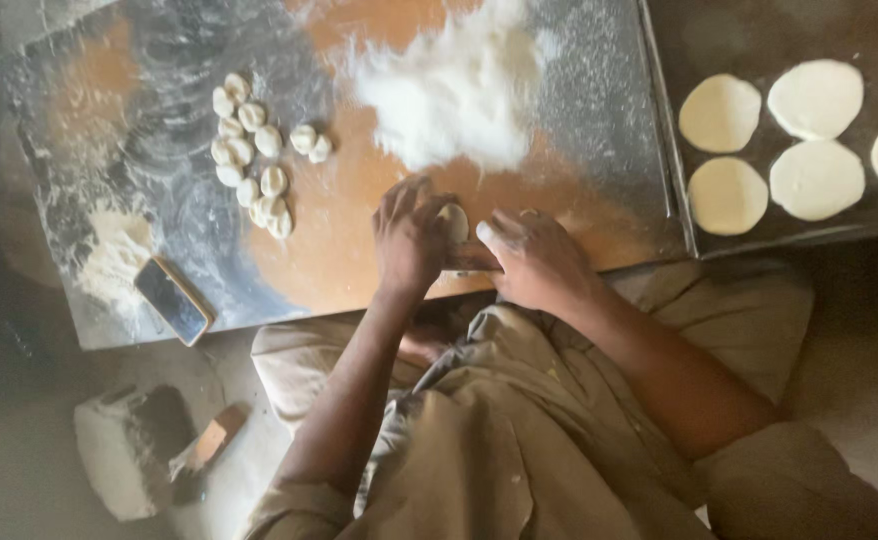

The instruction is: The person sits at a floured bakery bench, dips small dough balls in flour, and flattens each one into a round disc using a wooden rolling pin. The flattened dough discs are placed onto a dark tray beside the bench as the pile of unflattened dough balls shrinks.

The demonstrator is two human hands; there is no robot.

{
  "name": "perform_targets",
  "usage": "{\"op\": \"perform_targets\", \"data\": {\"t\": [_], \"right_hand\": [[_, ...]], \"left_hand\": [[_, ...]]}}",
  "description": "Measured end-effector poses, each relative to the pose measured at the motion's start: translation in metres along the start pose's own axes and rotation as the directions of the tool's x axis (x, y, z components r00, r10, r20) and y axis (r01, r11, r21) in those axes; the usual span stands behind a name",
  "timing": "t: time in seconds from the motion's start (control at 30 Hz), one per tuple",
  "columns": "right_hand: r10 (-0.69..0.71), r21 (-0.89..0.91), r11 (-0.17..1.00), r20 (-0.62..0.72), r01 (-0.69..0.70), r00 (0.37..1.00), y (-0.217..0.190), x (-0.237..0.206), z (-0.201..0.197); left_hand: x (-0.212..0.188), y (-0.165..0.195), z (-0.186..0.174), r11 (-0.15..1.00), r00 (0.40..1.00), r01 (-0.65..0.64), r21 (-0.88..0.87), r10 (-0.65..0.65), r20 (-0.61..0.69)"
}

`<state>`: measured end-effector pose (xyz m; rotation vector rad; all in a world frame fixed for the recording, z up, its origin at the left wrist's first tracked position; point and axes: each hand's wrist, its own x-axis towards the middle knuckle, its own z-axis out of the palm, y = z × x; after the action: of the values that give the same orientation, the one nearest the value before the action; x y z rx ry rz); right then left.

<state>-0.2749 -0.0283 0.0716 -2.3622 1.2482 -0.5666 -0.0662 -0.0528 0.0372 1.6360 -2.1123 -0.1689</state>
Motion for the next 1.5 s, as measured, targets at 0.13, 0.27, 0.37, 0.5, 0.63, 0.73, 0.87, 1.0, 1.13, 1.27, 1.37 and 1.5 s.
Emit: {"op": "perform_targets", "data": {"t": [0.13,0.27,0.37,0.5,0.63,0.73,0.87,1.0,1.13,1.27,1.37,1.5], "right_hand": [[0.022,0.089,0.996,0.094,-0.03,0.995,0.0,-0.008,0.002],[0.052,0.122,0.991,0.031,-0.055,0.998,-0.007,-0.004,0.006],[0.092,0.117,0.99,-0.076,-0.083,0.993,-0.013,0.005,0.007],[0.166,0.081,0.984,-0.09,-0.159,0.982,-0.015,0.012,0.005],[0.156,0.06,0.987,-0.073,-0.152,0.985,-0.018,0.009,0.002],[0.068,0.05,0.997,-0.081,-0.064,0.994,-0.022,0.007,0.001],[0.006,0.018,1.0,-0.033,-0.005,0.999,-0.017,0.003,0.0],[0.005,0.068,0.998,0.057,-0.009,0.998,0.001,-0.004,0.001],[0.059,0.1,0.992,0.121,-0.071,0.991,0.012,-0.016,0.0],[0.064,0.045,0.996,0.256,-0.079,0.964,0.024,-0.019,0.005],[0.03,0.258,0.965,0.087,-0.052,0.996,0.035,-0.023,0.021],[0.044,0.504,0.863,-0.021,-0.028,0.999,0.042,-0.027,0.048]], "left_hand": [[-0.009,-0.011,-0.011,0.996,0.998,0.065,-0.061,-0.067,-0.023],[-0.008,-0.026,-0.025,0.991,0.99,0.135,-0.012,-0.135,-0.041],[0.017,-0.029,-0.016,0.979,0.974,0.201,0.032,-0.196,-0.112],[0.055,-0.03,0.014,0.987,0.968,0.114,0.114,-0.084,-0.235],[0.031,-0.033,0.02,0.989,0.969,0.12,0.091,-0.096,-0.23],[-0.013,-0.032,0.002,0.99,0.983,0.12,0.075,-0.108,-0.146],[-0.028,-0.021,-0.019,0.998,0.998,0.062,-0.024,-0.062,-0.012],[0.032,0.001,-0.025,0.922,0.846,0.375,-0.101,-0.296,0.444],[0.102,0.07,-0.014,0.957,0.927,-0.202,-0.21,0.256,0.273],[0.164,0.192,0.035,0.623,0.745,-0.659,-0.42,0.618,-0.251],[0.175,0.29,0.095,0.705,0.759,-0.616,-0.353,0.651,-0.024],[0.147,0.334,0.149,0.586,0.611,-0.782,-0.214,0.789,-0.071]]}}
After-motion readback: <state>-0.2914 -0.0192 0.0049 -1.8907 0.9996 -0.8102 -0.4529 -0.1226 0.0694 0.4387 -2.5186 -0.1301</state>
